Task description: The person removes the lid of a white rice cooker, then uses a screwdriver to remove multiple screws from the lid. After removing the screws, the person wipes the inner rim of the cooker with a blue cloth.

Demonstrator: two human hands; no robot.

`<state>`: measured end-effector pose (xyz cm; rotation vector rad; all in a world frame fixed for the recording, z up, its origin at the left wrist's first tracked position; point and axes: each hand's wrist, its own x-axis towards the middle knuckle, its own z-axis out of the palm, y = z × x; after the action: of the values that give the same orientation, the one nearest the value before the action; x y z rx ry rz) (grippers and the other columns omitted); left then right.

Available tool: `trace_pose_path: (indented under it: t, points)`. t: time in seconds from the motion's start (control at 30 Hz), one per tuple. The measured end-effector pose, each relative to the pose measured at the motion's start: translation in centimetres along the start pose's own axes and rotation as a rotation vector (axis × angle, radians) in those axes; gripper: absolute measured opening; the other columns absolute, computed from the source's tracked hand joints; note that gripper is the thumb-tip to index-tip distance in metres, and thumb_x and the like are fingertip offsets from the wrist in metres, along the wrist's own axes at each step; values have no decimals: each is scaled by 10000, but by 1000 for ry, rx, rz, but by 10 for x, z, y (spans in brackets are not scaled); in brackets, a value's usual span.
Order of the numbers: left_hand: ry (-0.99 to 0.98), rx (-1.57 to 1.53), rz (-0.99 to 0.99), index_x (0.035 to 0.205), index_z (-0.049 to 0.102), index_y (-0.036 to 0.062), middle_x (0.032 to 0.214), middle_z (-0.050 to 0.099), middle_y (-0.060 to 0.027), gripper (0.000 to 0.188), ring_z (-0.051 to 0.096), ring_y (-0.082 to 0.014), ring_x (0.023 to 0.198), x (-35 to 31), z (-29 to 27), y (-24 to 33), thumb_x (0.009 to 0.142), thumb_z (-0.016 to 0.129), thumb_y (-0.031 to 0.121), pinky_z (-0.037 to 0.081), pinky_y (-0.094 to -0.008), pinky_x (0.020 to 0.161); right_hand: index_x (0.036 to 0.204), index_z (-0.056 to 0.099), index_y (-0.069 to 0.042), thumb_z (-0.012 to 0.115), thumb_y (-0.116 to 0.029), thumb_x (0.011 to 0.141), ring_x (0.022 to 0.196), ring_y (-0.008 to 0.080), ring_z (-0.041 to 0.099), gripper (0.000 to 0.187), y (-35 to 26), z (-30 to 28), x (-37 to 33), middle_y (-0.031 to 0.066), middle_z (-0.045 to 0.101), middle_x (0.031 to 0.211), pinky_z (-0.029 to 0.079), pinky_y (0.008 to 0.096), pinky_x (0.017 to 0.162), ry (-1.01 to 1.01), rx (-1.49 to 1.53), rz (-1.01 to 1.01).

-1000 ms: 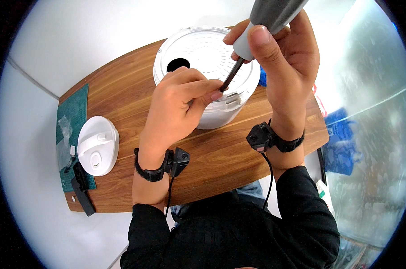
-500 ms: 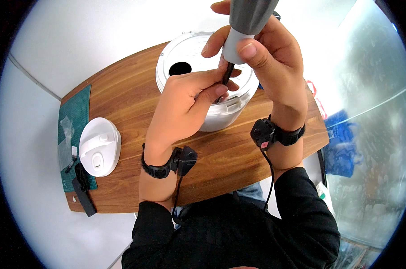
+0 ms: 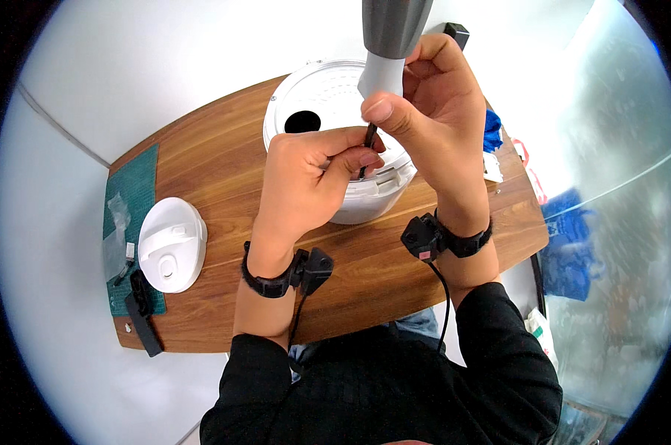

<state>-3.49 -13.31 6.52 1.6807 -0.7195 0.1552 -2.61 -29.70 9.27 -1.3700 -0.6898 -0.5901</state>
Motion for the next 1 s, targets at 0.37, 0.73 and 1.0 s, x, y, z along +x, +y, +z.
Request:
trace_pose_path:
  t: [0.37,0.73,1.0]
  points:
    - [1,-74,16,998,767,-24,862,777,-101,106,728,-130,763,1,0,-1,918,701,-1,561,-257,676,1275,602,20,583,-149,1052,970,160,701,281,18,-21,6,139,740,1082,579,304,852,-314,394,-15]
    - [-4,-77,-35,981,735,-14,832,761,-74,124,686,-109,735,0,-6,-3,860,763,-19,540,-247,680,1139,673,36,814,-187,904,867,96,637,353,3,-3,2,58,685,992,535,251,770,-59,7,-24]
    - [-25,-76,-24,1004,745,-5,817,753,-79,136,686,-126,733,3,-1,2,868,753,-4,537,-258,693,1261,504,17,734,-65,941,914,207,730,402,1,-5,1,183,723,1036,599,295,758,-22,303,74]
